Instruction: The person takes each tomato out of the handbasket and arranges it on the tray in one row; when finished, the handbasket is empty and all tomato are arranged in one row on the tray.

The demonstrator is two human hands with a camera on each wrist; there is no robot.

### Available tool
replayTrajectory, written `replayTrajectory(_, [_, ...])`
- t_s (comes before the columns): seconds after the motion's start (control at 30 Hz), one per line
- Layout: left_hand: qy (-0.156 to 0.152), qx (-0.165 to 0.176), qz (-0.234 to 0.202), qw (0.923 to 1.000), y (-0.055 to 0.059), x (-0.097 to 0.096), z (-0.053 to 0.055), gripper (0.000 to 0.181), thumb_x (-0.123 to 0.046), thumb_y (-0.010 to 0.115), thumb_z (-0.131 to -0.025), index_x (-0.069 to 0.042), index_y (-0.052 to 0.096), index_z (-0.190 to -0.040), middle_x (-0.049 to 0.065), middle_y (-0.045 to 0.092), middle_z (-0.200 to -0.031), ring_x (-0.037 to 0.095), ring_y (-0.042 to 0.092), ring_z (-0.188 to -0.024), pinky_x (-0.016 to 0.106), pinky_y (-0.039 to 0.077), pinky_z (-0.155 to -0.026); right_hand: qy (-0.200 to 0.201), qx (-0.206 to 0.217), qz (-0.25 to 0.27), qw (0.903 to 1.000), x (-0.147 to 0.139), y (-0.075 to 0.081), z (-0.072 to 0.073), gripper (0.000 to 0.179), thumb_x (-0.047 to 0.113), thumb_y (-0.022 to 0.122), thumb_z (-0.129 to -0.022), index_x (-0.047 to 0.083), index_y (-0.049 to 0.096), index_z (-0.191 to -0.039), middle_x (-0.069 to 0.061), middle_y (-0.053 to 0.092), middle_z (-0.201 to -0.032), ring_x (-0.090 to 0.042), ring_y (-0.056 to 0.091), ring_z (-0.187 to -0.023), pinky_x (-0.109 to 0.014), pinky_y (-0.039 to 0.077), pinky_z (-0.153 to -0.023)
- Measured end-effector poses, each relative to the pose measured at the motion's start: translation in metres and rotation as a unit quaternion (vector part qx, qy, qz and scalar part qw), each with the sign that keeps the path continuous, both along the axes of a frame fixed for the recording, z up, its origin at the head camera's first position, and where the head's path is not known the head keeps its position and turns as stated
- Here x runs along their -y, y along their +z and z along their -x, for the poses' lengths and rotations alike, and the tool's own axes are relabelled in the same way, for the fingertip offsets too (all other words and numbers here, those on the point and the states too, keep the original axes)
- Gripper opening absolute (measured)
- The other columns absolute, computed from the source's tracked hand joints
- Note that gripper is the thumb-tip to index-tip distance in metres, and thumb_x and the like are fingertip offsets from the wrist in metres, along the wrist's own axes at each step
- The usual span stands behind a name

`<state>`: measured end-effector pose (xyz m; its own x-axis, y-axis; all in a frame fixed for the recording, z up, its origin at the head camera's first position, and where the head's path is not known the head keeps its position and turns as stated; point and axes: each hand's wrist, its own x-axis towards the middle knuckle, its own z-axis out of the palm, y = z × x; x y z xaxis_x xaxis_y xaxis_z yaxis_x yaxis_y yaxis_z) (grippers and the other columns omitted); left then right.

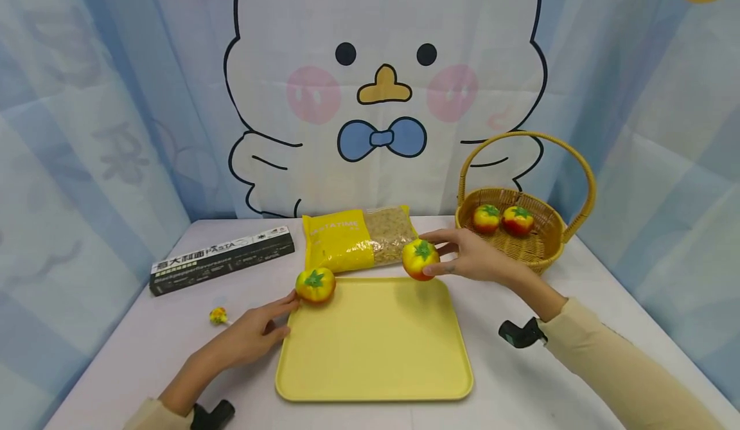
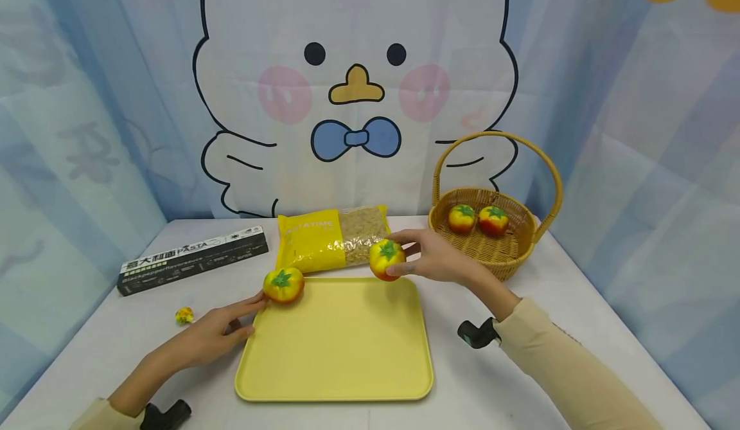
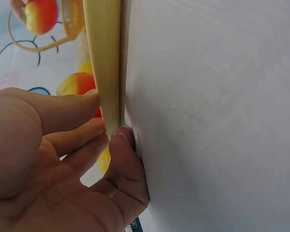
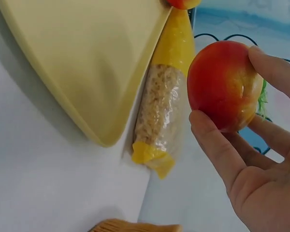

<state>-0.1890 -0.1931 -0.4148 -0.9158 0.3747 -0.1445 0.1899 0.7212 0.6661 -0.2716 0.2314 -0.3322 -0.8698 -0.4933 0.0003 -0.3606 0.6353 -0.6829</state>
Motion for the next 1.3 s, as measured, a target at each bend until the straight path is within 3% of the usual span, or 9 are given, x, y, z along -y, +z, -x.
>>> replayTrajectory(0.4, [-0.007,-0.005,0.000,1.0000,0.001,0.001,-0.001,0.054,-0.013,0.066,-0.104,-0.008,0.052,-0.157,0.014,0.033,-0.173,0.043,0.040,-0.156,0.058,0.046,-0.118,0.019,0.007,0.023,0.9995,0.031,-0.015,-0.001,0.070,0.030,0.084,-0.092,0.004,0.057,-0.151,-0.021,0.061,-0.150,-0.040,0.066,-0.131,-0.054,0.056,-0.109])
replayTrajectory(0.63, [-0.006,-0.007,0.006,0.9999,0.002,0.000,0.000,0.055,-0.013,0.066,-0.105,-0.009,0.051,-0.157,0.014,0.033,-0.174,0.038,0.052,-0.147,0.057,0.051,-0.114,0.030,0.018,0.048,0.9982,0.048,-0.026,0.000,0.067,0.029,0.084,-0.092,0.008,0.059,-0.150,-0.016,0.064,-0.148,-0.035,0.069,-0.127,-0.049,0.059,-0.106])
replayTrajectory(0.8, [-0.008,-0.009,0.007,0.9999,0.002,0.001,0.001,0.054,-0.015,0.065,-0.105,-0.009,0.051,-0.157,0.014,0.033,-0.174,0.041,0.049,-0.149,0.058,0.049,-0.116,0.035,0.016,0.059,0.9975,0.060,-0.033,0.002,0.065,0.026,0.085,-0.091,0.009,0.060,-0.149,-0.015,0.063,-0.148,-0.038,0.068,-0.128,-0.056,0.056,-0.109])
replayTrajectory(0.9, [-0.009,-0.011,0.007,0.9999,0.001,0.001,0.001,0.054,-0.014,0.066,-0.105,-0.009,0.052,-0.157,0.015,0.033,-0.174,0.040,0.050,-0.148,0.056,0.050,-0.115,0.046,0.009,0.059,0.9972,0.068,-0.037,0.003,0.065,0.026,0.084,-0.092,0.005,0.060,-0.149,-0.017,0.062,-0.149,-0.039,0.067,-0.129,-0.055,0.056,-0.110])
replayTrajectory(1.07, [-0.006,-0.014,0.011,0.9998,0.000,0.002,0.001,0.054,-0.013,0.066,-0.104,-0.009,0.053,-0.156,0.014,0.034,-0.173,0.026,0.058,-0.126,0.048,0.057,-0.104,0.066,-0.005,0.068,0.9954,0.080,-0.044,0.004,0.063,0.022,0.083,-0.093,-0.001,0.060,-0.147,-0.021,0.063,-0.147,-0.039,0.066,-0.129,-0.052,0.056,-0.110])
replayTrajectory(1.3, [-0.006,-0.015,0.010,0.9998,0.000,0.003,0.000,0.054,-0.013,0.066,-0.104,-0.009,0.053,-0.156,0.015,0.034,-0.173,0.027,0.059,-0.130,0.050,0.056,-0.107,0.052,-0.003,0.061,0.9968,0.094,-0.055,0.005,0.062,0.026,0.086,-0.091,0.003,0.062,-0.144,-0.018,0.066,-0.142,-0.035,0.070,-0.123,-0.044,0.060,-0.106])
